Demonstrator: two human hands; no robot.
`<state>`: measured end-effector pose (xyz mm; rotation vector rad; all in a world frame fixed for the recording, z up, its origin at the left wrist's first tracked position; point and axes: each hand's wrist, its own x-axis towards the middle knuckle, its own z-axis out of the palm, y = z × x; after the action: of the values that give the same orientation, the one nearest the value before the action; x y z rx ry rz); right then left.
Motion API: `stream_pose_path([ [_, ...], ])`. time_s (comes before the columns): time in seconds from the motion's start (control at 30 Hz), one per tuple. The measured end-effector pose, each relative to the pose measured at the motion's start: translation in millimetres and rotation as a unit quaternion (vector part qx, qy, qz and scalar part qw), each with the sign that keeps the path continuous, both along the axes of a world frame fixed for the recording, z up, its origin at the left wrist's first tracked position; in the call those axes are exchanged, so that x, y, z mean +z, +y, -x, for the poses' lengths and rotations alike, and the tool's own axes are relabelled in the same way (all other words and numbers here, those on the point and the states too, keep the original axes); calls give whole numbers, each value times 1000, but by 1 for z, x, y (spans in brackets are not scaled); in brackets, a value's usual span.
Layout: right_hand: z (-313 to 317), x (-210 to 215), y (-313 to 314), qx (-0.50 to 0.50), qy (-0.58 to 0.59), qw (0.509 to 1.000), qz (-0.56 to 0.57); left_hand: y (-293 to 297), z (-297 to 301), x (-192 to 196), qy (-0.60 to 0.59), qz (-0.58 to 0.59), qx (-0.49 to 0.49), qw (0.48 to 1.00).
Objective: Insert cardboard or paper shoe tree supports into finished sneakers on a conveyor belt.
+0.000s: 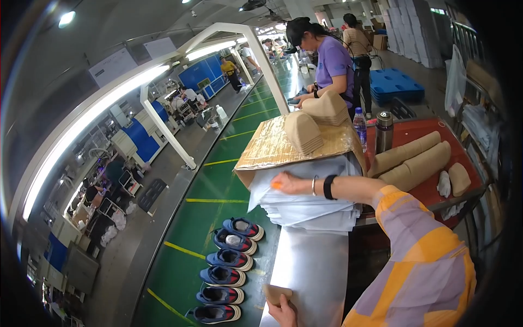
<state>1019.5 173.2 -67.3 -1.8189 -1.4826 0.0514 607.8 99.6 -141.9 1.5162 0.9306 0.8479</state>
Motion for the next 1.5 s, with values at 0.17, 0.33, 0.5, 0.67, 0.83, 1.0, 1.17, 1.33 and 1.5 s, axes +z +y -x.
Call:
stream_pose_path([
  [0.17, 205, 20, -16, 205, 283, 936, -34, 32, -48, 2, -202, -38, 101, 974],
  [0.33, 260, 37, -33, 348, -218, 880, -240, 55, -36, -17, 0, -343, 21, 939],
  [0.5, 256, 80, -24, 489, 0, 872, -7, 50, -14, 26, -39, -326, -102, 939],
  [0.67, 218, 76, -22, 186, -97, 957, -202, 28, -16, 82, 311, -246, -462, 793],
  [0.83, 252, 87, -50, 112, 282, 908, -290, -43, -42, 9, -47, -86, -467, 879],
  [1.0, 265, 48, -86, 42, 335, 883, -327, 12, -54, 69, -591, 299, -70, 746],
  [1.17, 265, 24, -107, 58, 255, 923, -283, 44, -40, 60, -350, 76, -7, 934],
  [1.33, 254, 38, -87, 228, -35, 951, -204, 10, -51, 46, -361, 196, -18, 911],
  [1.5, 247, 16, -45, 214, 245, 946, 17, 13, -40, 41, -176, -47, -60, 981],
])
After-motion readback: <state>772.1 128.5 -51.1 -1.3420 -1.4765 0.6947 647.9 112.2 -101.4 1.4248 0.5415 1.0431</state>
